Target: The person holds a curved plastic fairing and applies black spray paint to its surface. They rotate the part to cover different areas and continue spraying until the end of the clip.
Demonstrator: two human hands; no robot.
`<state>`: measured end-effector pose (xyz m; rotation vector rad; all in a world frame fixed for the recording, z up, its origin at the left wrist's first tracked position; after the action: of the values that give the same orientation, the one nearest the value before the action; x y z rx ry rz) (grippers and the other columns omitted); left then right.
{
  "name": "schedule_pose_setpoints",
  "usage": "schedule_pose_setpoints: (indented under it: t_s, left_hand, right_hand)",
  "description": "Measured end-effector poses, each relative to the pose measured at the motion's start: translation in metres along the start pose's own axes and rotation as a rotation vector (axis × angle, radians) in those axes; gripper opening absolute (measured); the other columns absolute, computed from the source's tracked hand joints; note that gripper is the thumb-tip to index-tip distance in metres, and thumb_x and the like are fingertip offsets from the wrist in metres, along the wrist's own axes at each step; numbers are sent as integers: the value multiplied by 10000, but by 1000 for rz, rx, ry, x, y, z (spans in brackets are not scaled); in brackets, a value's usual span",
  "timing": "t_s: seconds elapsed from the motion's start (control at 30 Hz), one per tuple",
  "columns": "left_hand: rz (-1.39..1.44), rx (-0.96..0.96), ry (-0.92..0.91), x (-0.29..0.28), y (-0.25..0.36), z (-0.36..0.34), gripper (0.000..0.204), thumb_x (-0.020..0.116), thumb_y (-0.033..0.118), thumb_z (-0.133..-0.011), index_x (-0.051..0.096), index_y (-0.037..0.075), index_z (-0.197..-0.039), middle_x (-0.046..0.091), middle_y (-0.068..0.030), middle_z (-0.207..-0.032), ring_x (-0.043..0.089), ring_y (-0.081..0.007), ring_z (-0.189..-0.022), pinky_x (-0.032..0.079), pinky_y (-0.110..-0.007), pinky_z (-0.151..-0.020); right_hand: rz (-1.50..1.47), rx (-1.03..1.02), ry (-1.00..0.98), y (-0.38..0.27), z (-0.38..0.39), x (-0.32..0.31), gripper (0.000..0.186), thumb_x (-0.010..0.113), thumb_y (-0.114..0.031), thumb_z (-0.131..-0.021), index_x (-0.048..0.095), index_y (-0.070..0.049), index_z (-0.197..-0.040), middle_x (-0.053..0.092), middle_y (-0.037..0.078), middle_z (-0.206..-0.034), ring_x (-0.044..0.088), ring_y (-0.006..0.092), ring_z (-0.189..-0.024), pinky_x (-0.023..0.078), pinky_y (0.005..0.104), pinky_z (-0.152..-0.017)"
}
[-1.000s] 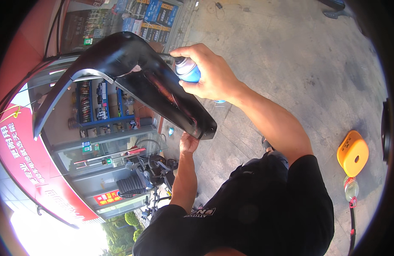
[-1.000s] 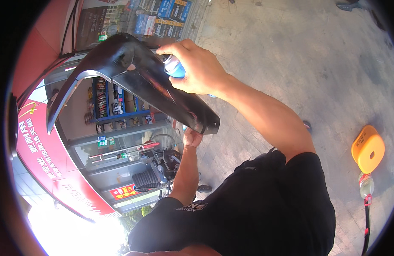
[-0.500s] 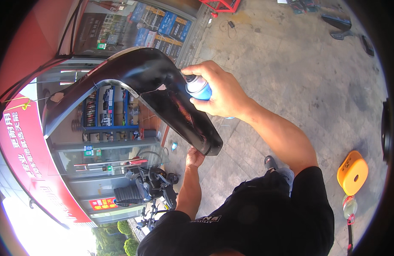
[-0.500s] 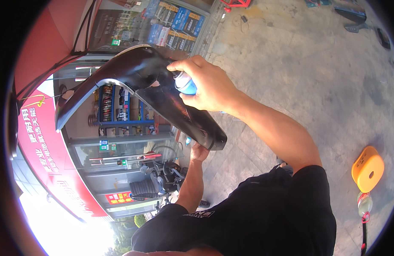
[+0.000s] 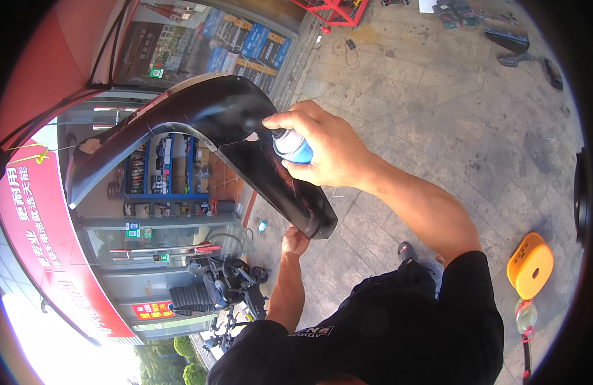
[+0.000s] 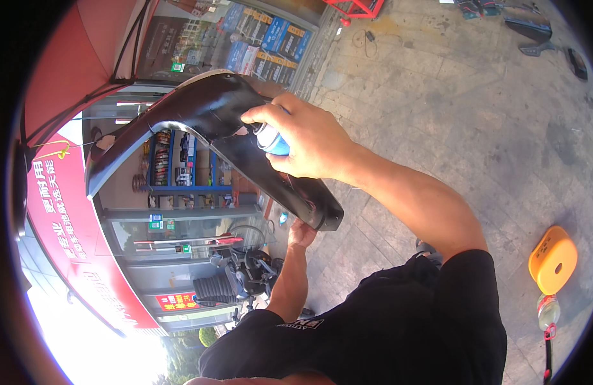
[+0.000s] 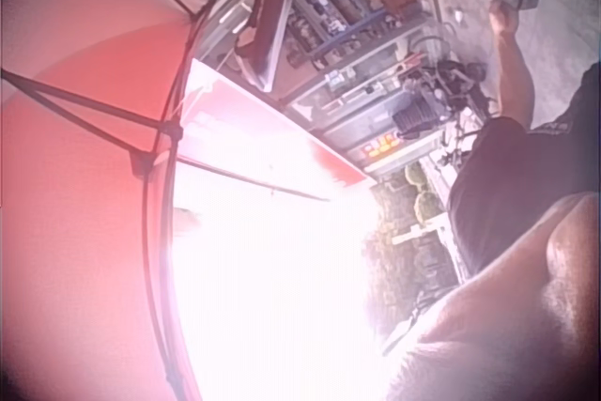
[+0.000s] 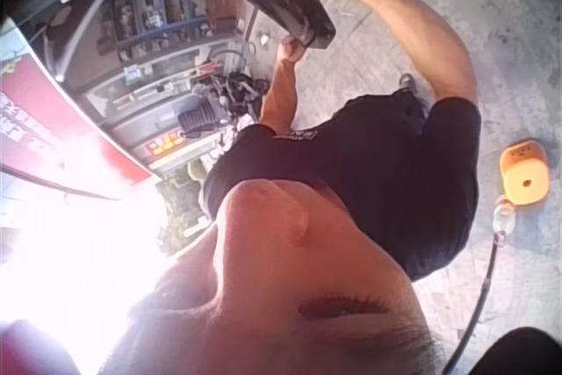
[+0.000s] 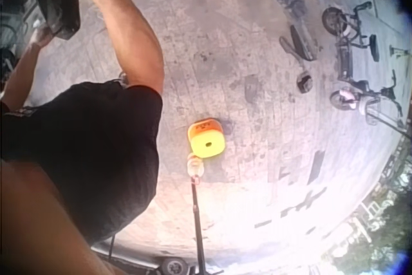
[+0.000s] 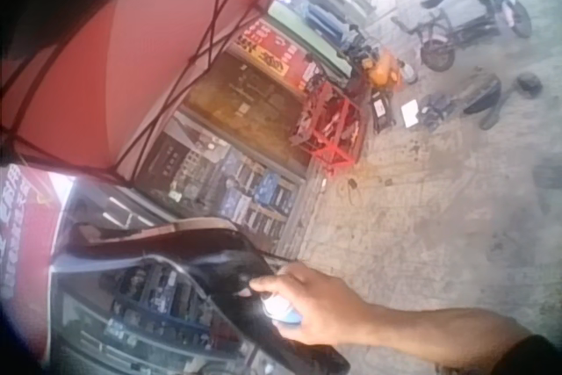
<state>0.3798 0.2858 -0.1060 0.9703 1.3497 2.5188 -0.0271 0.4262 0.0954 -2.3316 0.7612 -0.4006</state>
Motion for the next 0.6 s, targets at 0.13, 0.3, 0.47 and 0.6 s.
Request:
schedule_pose_setpoints:
  t_s: [0.13, 0.3, 0.47, 0.6]
  left_hand:
    - [11, 6, -65, 5, 0, 0, 472, 610, 131, -942, 551, 31, -1399, 599, -129, -1421, 552, -302, -1338, 396, -487, -1185]
    - [8, 16, -81, 8, -2, 0, 504, 634, 140, -933, 534, 29, -1414, 587, -128, -1434, 541, -301, -1350, 399, -488, -1183]
    - [25, 24, -78, 7, -4, 0, 499, 639, 149, -937, 536, 24, -1409, 585, -136, -1435, 540, -309, -1349, 403, -490, -1180]
    - [9, 10, -28, 4, -5, 1, 501, 639, 145, -936, 534, 22, -1410, 591, -140, -1425, 541, -313, -1347, 403, -493, -1180]
  right_hand:
    - [6, 55, 81, 5, -6, -8, 643, 840, -75, -708, 594, -163, -1296, 628, 87, -1180, 683, 294, -1022, 579, 378, -864]
    - [37, 110, -16, 5, 0, -9, 652, 842, -71, -706, 589, -156, -1301, 628, 78, -1209, 680, 286, -1028, 572, 378, -891]
    - [-37, 170, 25, 13, -13, -15, 660, 840, -94, -708, 582, -153, -1313, 628, 83, -1241, 668, 289, -1067, 556, 392, -922]
    - [-29, 96, 50, 19, -34, -22, 664, 822, -96, -719, 569, -147, -1331, 630, 87, -1280, 653, 295, -1110, 528, 397, -974]
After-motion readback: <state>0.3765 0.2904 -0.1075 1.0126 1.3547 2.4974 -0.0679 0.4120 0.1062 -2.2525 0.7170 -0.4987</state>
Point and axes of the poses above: each hand's wrist, its own z-axis away from the middle knuckle, its own x-axis out of the palm, y = z × x, the point moved 2 cm from there along -z, towards the middle knuckle
